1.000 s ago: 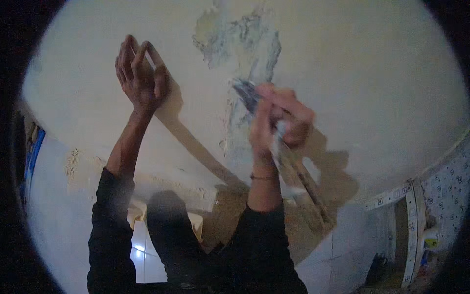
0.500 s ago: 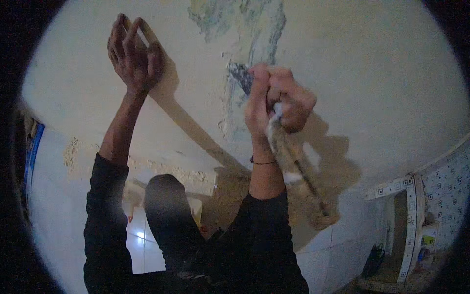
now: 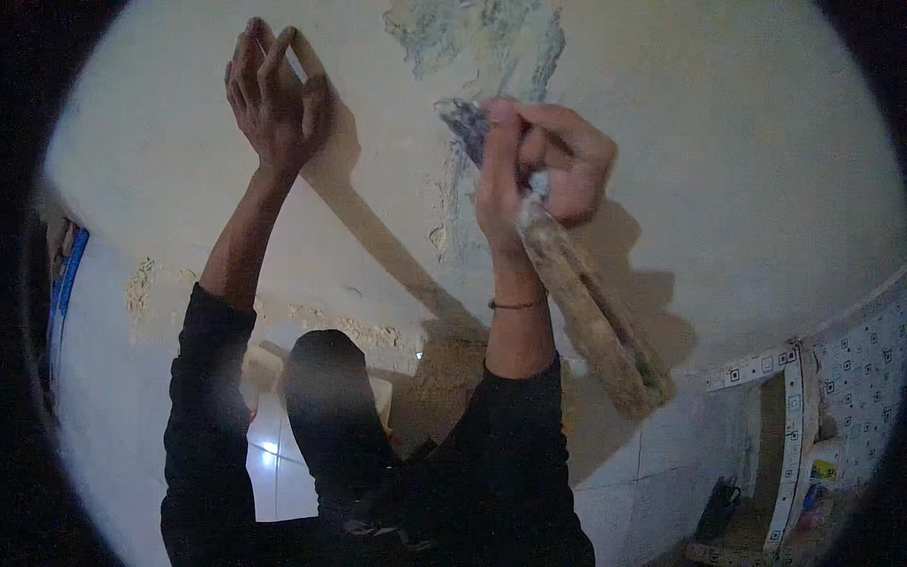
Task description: The person scrapes paint from a wall using a trowel, then sweeps the scraped area of the wall with a brush.
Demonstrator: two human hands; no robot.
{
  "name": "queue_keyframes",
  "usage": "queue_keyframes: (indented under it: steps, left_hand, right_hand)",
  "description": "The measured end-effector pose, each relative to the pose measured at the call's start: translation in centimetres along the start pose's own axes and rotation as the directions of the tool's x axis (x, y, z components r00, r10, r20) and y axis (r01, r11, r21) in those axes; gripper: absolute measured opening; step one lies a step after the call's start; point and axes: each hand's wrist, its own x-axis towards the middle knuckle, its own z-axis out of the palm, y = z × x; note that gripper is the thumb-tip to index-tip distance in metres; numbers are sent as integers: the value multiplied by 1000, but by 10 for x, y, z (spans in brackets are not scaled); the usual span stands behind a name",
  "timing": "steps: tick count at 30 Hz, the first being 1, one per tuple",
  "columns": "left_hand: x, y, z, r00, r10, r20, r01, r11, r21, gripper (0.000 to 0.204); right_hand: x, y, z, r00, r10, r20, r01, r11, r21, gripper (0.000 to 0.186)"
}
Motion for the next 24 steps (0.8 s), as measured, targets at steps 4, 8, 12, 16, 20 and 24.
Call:
queue_keyframes:
  steps: [4, 8, 12, 16, 20, 24]
  left_hand:
    - [0, -1, 1, 1000, 1, -3, -1, 1000, -2, 53]
    - [4, -4, 0, 1000, 16, -14, -16, 1000, -4, 52]
    - [-10, -16, 4, 999, -27, -20, 27, 1000, 15, 52]
    - [-9, -15, 7, 999, -36, -16, 36, 999, 6, 53]
    - [-6, -3, 1, 999, -43, 9, 43, 999, -8, 50]
    - [-5, -7, -7, 999, -32, 31, 31, 999, 30, 51]
  right_hand:
    - [9, -14, -15, 983, 173, 69, -142, 934, -328, 21]
    - [-2, -16, -13, 994, 104, 41, -72, 875, -478, 23]
    - [-27, -1, 8, 999, 27, -45, -47, 841, -538, 17]
    - [-40, -13, -11, 992, 123, -13, -72, 492, -868, 16]
    - [-38, 15, -23, 998, 43, -38, -56, 842, -537, 11]
    - [-32, -9, -7, 970, 72, -233, -153, 924, -351, 14]
